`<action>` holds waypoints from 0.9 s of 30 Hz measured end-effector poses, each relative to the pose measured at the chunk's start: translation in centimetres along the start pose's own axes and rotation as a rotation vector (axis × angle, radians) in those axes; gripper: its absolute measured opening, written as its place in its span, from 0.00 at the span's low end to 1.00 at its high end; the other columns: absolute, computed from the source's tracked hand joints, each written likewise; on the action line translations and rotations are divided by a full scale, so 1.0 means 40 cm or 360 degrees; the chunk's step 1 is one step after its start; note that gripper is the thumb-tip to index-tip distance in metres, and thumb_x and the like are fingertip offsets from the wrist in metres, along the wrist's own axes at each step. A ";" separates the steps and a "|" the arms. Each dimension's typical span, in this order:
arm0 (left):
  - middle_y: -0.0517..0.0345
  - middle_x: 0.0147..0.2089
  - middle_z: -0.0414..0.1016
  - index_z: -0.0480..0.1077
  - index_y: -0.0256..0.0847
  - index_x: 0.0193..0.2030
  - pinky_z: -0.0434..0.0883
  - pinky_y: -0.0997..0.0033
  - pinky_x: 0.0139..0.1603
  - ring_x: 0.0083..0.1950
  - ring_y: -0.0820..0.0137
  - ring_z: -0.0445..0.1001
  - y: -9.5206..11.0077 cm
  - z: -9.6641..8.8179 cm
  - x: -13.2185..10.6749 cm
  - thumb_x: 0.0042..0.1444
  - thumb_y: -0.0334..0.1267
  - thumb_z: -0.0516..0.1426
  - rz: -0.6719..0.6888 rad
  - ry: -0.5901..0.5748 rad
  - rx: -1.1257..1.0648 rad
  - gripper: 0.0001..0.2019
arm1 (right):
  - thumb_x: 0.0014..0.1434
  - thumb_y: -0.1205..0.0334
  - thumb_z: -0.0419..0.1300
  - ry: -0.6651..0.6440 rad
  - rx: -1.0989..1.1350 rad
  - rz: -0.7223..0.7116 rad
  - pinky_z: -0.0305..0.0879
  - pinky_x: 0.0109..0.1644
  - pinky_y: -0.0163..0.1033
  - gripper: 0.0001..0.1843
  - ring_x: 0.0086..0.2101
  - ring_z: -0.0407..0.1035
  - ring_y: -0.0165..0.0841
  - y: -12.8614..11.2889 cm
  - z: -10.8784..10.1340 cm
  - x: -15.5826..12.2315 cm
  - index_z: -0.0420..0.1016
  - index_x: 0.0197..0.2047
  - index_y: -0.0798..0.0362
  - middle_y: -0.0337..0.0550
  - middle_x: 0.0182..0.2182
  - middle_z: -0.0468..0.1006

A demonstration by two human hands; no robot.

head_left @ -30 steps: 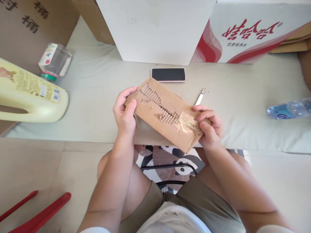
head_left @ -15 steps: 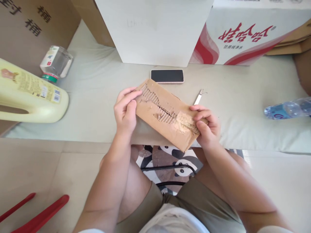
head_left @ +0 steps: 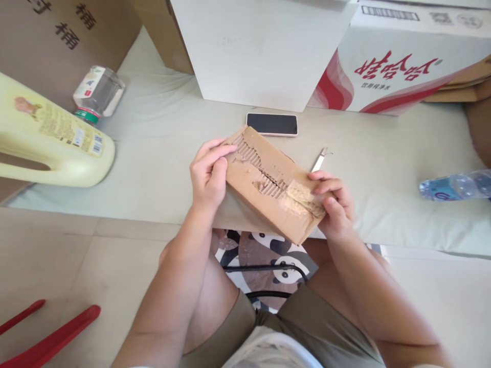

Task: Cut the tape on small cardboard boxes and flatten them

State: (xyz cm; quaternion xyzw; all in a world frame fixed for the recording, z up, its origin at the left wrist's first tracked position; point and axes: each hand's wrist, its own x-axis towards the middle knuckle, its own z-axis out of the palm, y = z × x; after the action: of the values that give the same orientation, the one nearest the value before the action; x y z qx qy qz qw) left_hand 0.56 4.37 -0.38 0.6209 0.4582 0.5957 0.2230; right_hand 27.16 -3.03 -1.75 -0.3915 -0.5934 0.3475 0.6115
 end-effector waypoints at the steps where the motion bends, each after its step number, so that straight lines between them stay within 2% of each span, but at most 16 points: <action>1: 0.56 0.51 0.81 0.85 0.51 0.43 0.72 0.55 0.66 0.58 0.60 0.77 0.000 0.000 -0.001 0.65 0.49 0.56 0.0021 -0.0006 0.0006 0.15 | 0.65 0.48 0.60 -0.0016 0.0012 -0.0013 0.71 0.52 0.47 0.11 0.49 0.73 0.40 0.001 0.000 0.001 0.76 0.40 0.46 0.44 0.50 0.79; 6: 0.56 0.54 0.81 0.83 0.50 0.48 0.73 0.56 0.65 0.58 0.62 0.78 -0.004 0.001 -0.010 0.69 0.50 0.53 0.0146 -0.0028 0.0052 0.17 | 0.66 0.50 0.60 -0.0102 0.0044 -0.0045 0.68 0.64 0.52 0.10 0.60 0.70 0.43 -0.003 0.001 0.001 0.76 0.47 0.43 0.43 0.61 0.74; 11: 0.53 0.56 0.81 0.82 0.49 0.53 0.73 0.56 0.65 0.59 0.62 0.78 0.001 -0.003 -0.012 0.69 0.51 0.54 0.0212 -0.0080 0.0135 0.18 | 0.67 0.51 0.58 -0.0141 0.0016 -0.0006 0.67 0.64 0.53 0.10 0.61 0.69 0.44 -0.015 0.003 -0.006 0.76 0.49 0.43 0.43 0.61 0.75; 15: 0.51 0.56 0.80 0.81 0.47 0.55 0.75 0.58 0.61 0.56 0.62 0.79 0.010 -0.007 -0.007 0.69 0.49 0.54 0.0246 -0.0136 0.0178 0.18 | 0.68 0.51 0.58 -0.0086 0.0043 -0.0008 0.67 0.63 0.50 0.11 0.60 0.69 0.42 -0.021 0.011 -0.009 0.77 0.47 0.43 0.43 0.59 0.76; 19: 0.53 0.53 0.81 0.83 0.45 0.48 0.77 0.62 0.55 0.52 0.64 0.80 0.012 -0.010 0.001 0.66 0.41 0.54 0.0155 -0.0123 0.0211 0.15 | 0.65 0.45 0.58 -0.0003 0.0113 -0.0009 0.71 0.60 0.51 0.14 0.57 0.73 0.42 -0.021 0.020 -0.003 0.76 0.48 0.41 0.42 0.57 0.78; 23: 0.56 0.50 0.83 0.84 0.45 0.44 0.76 0.62 0.57 0.52 0.64 0.80 0.001 -0.021 0.018 0.62 0.37 0.55 0.0033 -0.0023 0.0125 0.15 | 0.64 0.36 0.55 0.0020 0.0134 0.0028 0.72 0.60 0.53 0.23 0.56 0.73 0.43 -0.003 0.011 0.004 0.72 0.56 0.37 0.41 0.58 0.78; 27: 0.56 0.47 0.84 0.84 0.43 0.40 0.75 0.61 0.60 0.54 0.61 0.79 -0.001 -0.041 0.043 0.59 0.37 0.54 -0.0321 0.0170 -0.0013 0.15 | 0.64 0.31 0.51 0.0059 -0.0062 0.0215 0.71 0.63 0.57 0.31 0.59 0.73 0.47 0.040 -0.012 0.001 0.68 0.62 0.39 0.46 0.60 0.76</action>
State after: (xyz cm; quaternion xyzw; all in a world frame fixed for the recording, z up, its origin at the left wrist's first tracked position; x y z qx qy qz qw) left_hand -1.23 5.39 0.80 0.5381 0.5271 0.6043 0.2598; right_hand 27.69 -2.31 -3.14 -0.4487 -0.5608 0.3691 0.5899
